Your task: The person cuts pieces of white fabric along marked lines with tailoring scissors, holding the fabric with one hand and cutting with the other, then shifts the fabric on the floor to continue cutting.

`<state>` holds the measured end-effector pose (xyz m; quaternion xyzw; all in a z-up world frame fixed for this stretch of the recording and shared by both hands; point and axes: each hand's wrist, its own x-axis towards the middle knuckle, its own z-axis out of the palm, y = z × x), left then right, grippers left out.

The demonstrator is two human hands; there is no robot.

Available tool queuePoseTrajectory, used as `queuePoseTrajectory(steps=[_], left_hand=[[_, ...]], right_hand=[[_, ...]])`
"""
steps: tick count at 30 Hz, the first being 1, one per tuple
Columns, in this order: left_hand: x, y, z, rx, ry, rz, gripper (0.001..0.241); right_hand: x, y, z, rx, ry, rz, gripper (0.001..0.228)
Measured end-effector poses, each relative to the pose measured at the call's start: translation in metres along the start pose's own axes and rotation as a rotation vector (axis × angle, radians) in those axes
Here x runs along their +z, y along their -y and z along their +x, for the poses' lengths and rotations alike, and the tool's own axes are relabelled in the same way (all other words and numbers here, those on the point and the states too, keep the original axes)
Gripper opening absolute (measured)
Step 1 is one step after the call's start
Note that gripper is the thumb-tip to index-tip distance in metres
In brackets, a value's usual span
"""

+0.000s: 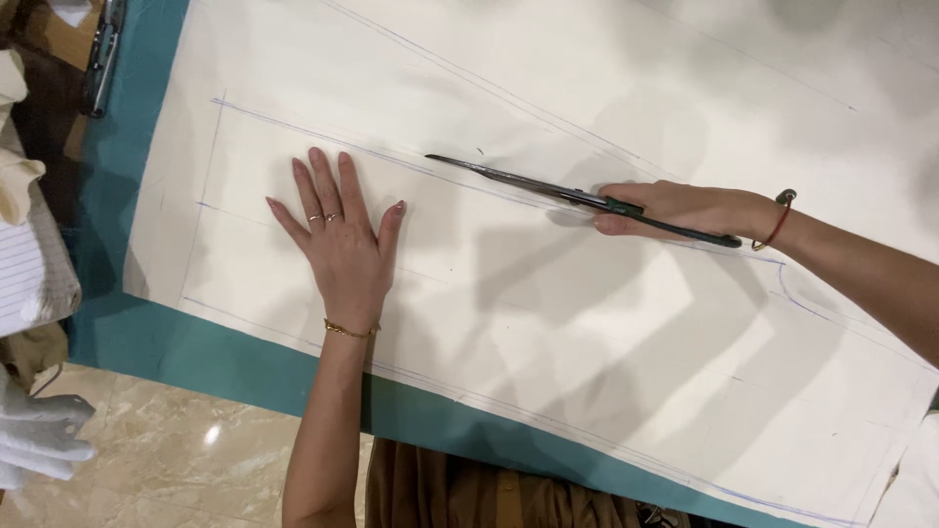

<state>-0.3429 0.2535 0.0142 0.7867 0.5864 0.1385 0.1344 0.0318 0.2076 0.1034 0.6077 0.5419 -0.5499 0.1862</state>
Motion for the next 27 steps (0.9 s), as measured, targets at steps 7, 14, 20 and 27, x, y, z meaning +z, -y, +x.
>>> queuePoseTrajectory(steps=[7, 14, 20, 27], left_hand=[[0.005, 0.005, -0.001, 0.011, -0.007, 0.007, 0.080], [0.002, 0.004, 0.001, 0.009, -0.004, -0.024, 0.080], [0.001, 0.004, 0.001, 0.004, -0.016, -0.058, 0.080], [0.000, 0.004, 0.001, -0.001, -0.014, -0.071, 0.079]], right_hand=[[-0.004, 0.021, 0.004, 0.006, -0.007, -0.027, 0.068], [-0.003, 0.016, 0.001, -0.108, -0.069, 0.001, 0.077], [-0.006, 0.032, -0.005, -0.010, 0.006, 0.031, 0.075], [-0.005, 0.036, 0.003, -0.019, 0.012, 0.038, 0.070]])
